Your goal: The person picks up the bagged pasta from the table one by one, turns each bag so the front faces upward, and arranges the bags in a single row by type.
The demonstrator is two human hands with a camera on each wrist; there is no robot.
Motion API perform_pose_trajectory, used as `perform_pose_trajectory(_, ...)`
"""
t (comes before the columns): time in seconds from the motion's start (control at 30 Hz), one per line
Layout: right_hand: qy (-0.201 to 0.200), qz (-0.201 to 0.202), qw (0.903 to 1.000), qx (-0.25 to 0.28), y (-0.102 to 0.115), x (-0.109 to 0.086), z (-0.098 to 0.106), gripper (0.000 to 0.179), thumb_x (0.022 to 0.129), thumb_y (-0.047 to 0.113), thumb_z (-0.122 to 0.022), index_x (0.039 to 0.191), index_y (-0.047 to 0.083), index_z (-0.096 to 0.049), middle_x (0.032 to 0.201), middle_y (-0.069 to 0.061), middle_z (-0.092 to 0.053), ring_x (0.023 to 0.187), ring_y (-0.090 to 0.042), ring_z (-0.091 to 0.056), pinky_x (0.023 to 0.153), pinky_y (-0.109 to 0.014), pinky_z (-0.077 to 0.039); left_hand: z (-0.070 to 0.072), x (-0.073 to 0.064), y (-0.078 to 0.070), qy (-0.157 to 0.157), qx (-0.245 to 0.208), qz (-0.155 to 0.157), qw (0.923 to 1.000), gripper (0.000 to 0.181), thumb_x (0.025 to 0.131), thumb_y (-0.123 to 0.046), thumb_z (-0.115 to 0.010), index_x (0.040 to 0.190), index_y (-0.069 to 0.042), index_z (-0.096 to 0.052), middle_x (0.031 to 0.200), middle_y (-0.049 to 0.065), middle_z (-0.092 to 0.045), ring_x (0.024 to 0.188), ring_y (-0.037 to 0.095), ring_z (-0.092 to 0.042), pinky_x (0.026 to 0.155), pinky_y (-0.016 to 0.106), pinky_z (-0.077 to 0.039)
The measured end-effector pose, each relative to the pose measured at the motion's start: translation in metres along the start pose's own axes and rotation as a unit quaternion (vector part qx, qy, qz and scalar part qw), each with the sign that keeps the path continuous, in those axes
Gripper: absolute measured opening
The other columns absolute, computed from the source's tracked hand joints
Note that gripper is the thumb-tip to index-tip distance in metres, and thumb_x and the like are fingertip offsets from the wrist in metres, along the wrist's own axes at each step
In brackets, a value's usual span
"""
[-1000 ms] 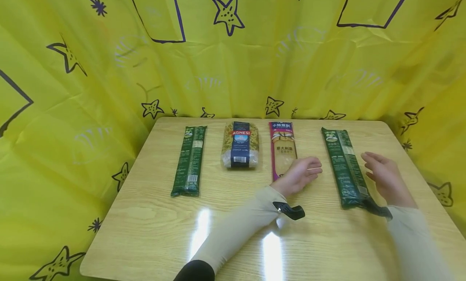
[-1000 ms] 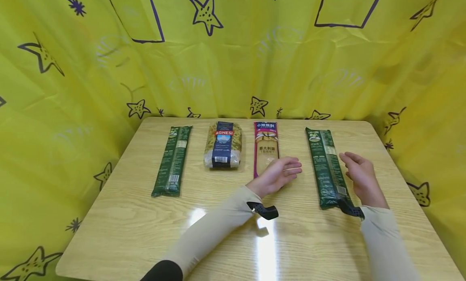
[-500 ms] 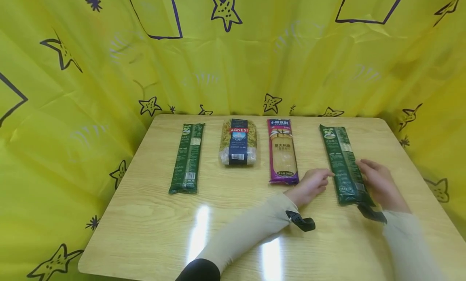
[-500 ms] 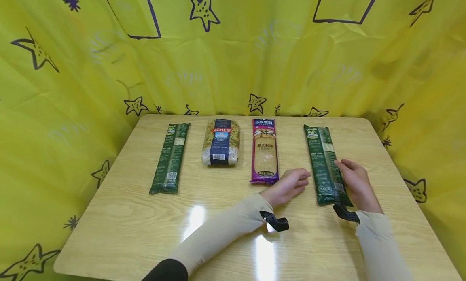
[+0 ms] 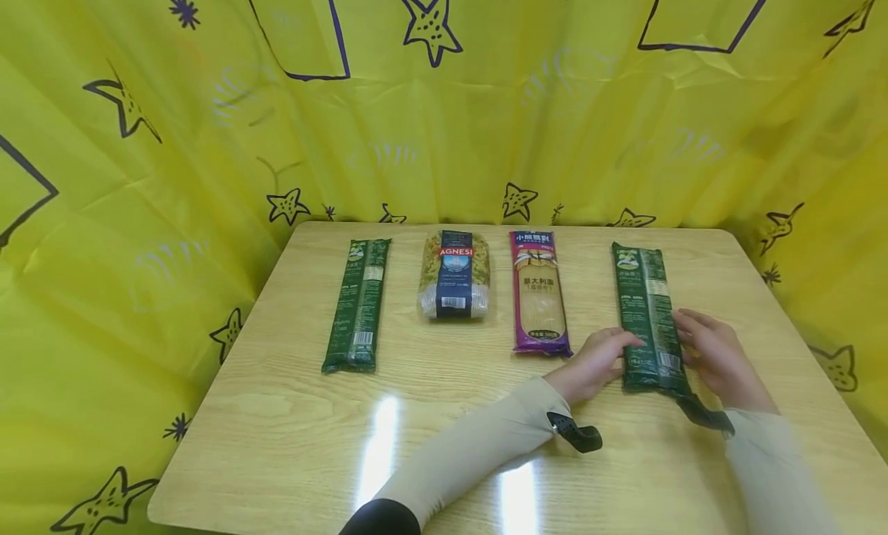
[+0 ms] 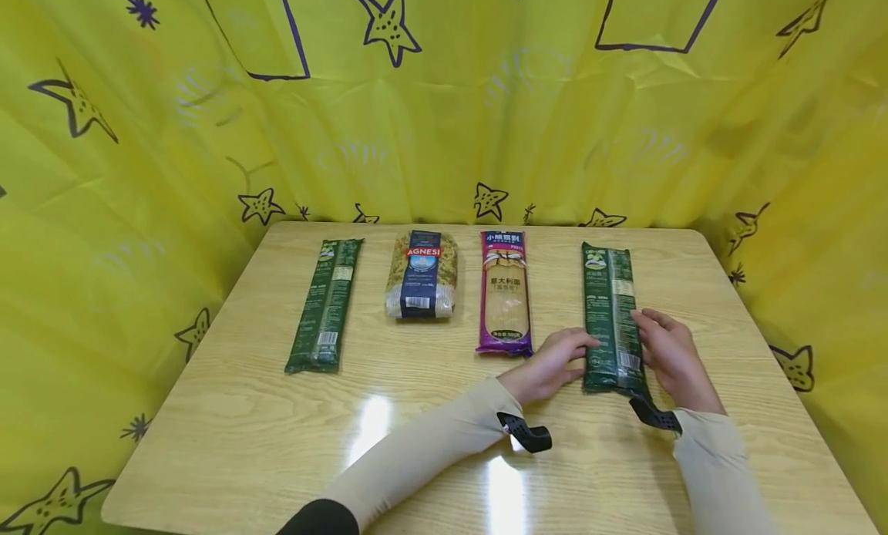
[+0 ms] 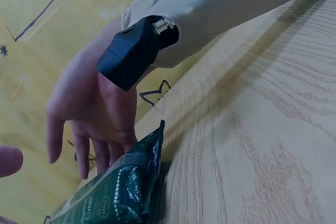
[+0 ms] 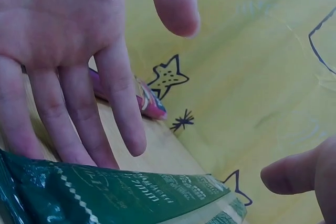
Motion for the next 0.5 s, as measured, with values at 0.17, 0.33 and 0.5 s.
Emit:
perform_pose_trajectory(0.17, 0.022, 0.005, 0.9994, 0.025, -0.0001, -0.0013, -0.0014, 0.092, 0.099, 0.049, -0.049, 0.156, -0.002, 0.002, 0.112, 0.017, -0.045, 0.090, 0.006, -0.052, 0.074, -0.018, -0.052, -0.0003, -0.0032, 0.0011, -0.020, 0.039, 0.000, 0.9990, 0.036, 0.091, -0.017, -0.061, 0.123, 0.000, -0.057, 0.134, 0.007, -0.056, 0.133, 0.025, -0.048, 0.115, 0.057, -0.036)
perform_pose_trajectory(0.33, 0.057, 0.006, 0.9975, 0.041, -0.0005, -0.0026, -0.0047, 0.091, 0.100, 0.047, -0.049, 0.154, -0.004, 0.004, 0.135, -0.001, -0.043, 0.094, 0.007, -0.054, 0.081, -0.016, -0.055, 0.0018, -0.0062, -0.0002, -0.032, 0.035, 0.000, 0.9989, 0.028, 0.090, -0.018, -0.061, 0.114, -0.002, -0.062, 0.123, 0.003, -0.059, 0.123, 0.024, -0.054, 0.109, 0.056, -0.044)
perform_pose_trajectory(0.5, 0.089, 0.014, 0.9875, 0.129, 0.0000, -0.0034, -0.0079, 0.049, 0.101, 0.036, -0.052, 0.143, 0.011, -0.043, 0.112, 0.012, -0.064, 0.095, 0.002, -0.060, 0.082, -0.019, -0.055, 0.0026, -0.0086, -0.0012, -0.030, 0.011, 0.009, 0.9994, 0.029, 0.090, -0.019, -0.061, 0.115, -0.004, -0.062, 0.114, 0.002, -0.061, 0.112, 0.024, -0.057, 0.102, 0.051, -0.050)
Point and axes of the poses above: each hand's wrist, its own x-axis towards the middle knuckle, its own z-axis out of the back of the hand, y = z × x, the point moved 3 cm from there along x, towards the middle knuckle
